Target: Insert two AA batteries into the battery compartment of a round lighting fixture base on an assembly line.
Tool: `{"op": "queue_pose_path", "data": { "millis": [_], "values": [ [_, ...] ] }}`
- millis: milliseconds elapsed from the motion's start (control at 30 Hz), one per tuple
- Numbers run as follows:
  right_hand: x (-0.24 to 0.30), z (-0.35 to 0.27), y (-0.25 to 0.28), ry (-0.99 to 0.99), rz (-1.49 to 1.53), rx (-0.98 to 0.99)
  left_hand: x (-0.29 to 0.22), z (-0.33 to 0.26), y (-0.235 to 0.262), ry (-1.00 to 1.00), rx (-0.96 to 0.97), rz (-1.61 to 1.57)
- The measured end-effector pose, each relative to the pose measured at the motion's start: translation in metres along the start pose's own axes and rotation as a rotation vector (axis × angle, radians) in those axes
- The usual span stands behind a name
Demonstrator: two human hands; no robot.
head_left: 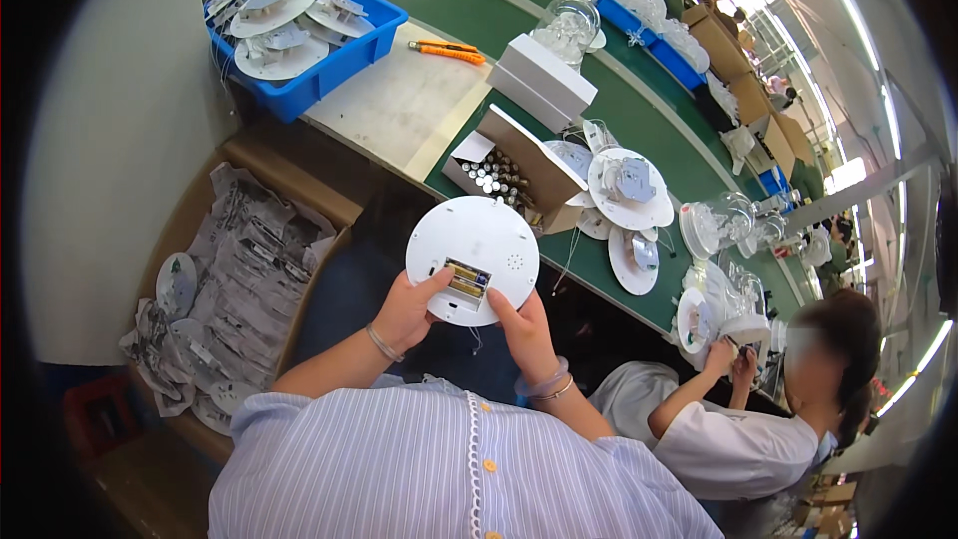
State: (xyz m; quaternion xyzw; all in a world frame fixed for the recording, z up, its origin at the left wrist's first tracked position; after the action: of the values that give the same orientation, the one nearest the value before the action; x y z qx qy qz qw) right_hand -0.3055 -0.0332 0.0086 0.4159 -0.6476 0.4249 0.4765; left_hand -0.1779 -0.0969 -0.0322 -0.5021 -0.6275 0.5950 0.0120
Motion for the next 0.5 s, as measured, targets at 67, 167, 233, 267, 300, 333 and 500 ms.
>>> {"op": "queue_pose_path", "data": {
  "millis": [67, 167, 233, 267, 300, 333, 500],
  "values": [
    [0.004, 0.0, -0.007, 0.08, -0.004, 0.029, -0.006, -0.001, -0.002, -0.067, 0.003, 0.006],
    [0.01, 0.0, -0.011, 0.115, 0.009, 0.029, -0.014, -0.006, -0.004, -0.081, 0.015, 0.038],
    [0.012, 0.001, -0.012, 0.085, 0.079, 0.043, -0.019, -0.01, -0.006, -0.089, 0.039, 0.105],
    [0.014, 0.002, -0.014, 0.097, 0.064, 0.065, -0.021, -0.01, -0.006, -0.095, 0.028, 0.061],
    [0.015, 0.002, -0.015, 0.102, 0.065, 0.077, -0.022, -0.011, -0.005, -0.098, 0.016, 0.016],
    [0.016, 0.002, -0.017, 0.103, 0.083, 0.098, -0.024, -0.011, -0.006, -0.123, 0.039, -0.045],
    [0.018, 0.001, -0.019, 0.071, 0.061, 0.092, -0.027, -0.01, -0.006, -0.205, 0.058, 0.049]
  ]
}}
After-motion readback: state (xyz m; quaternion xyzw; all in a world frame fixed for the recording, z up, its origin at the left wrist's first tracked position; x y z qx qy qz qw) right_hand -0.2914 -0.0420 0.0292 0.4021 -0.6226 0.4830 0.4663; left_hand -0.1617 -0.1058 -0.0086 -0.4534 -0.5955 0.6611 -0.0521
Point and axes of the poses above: each hand's wrist, its own z-axis towards the middle knuckle, its own y-axis out of the back of the hand, x = y × z, the point moved 6 cm from there along z, towards the middle knuckle, and after that the axes turned 3 degrees about z, right-handed, at the moved point
